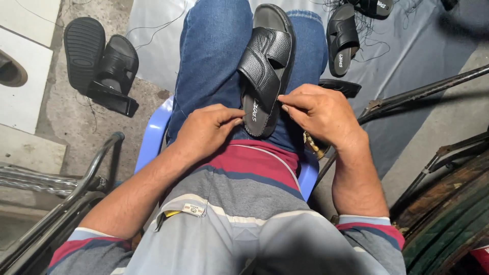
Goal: Hand-stitching the strap of a black sandal using a stitching awl and thread
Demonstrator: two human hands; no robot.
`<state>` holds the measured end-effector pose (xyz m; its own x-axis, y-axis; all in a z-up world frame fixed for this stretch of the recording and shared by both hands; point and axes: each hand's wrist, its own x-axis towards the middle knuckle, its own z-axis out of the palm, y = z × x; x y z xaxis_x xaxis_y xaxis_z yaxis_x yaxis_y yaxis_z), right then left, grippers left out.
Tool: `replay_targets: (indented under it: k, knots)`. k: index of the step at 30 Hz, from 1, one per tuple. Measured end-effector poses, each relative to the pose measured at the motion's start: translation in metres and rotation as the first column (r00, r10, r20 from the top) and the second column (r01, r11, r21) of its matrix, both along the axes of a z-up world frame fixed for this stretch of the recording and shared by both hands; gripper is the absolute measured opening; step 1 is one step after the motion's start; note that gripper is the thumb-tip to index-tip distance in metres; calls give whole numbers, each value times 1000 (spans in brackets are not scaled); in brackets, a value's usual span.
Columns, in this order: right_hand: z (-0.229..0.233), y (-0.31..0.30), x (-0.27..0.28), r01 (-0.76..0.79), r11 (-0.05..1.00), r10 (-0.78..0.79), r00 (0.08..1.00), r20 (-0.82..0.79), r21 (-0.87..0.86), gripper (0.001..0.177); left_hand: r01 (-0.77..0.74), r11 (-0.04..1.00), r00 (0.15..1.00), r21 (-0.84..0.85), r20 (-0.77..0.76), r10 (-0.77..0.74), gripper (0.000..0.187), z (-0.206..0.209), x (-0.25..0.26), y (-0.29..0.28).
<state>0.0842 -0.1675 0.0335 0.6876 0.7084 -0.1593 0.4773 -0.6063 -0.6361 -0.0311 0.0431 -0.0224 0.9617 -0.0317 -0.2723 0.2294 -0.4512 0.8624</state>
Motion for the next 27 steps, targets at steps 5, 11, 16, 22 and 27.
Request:
replay_targets:
  k: [5,11,16,22,27]
  knots:
    - [13,8,2,-31,990,38,998,44,-134,13,188,970,964,151,-216,-153,16,23,6,22]
    - [-2,-2,6,-49,977,51,999,3,-205,14,38,822,994,-568,-59,-87,13,23,14,3]
    - [-1,-1,7,-32,980,24,999,-41,-196,14,-365,579,929,-729,-330,171,17,-7,17,-25]
    - [-3,-1,11,-34,980,17,996,-90,-194,15,-367,880,914,-303,-295,279,23,-23,27,-28]
    - [-6,-2,11,-31,982,15,996,-84,-188,15,-210,964,975,-164,-106,194,23,-19,29,-40]
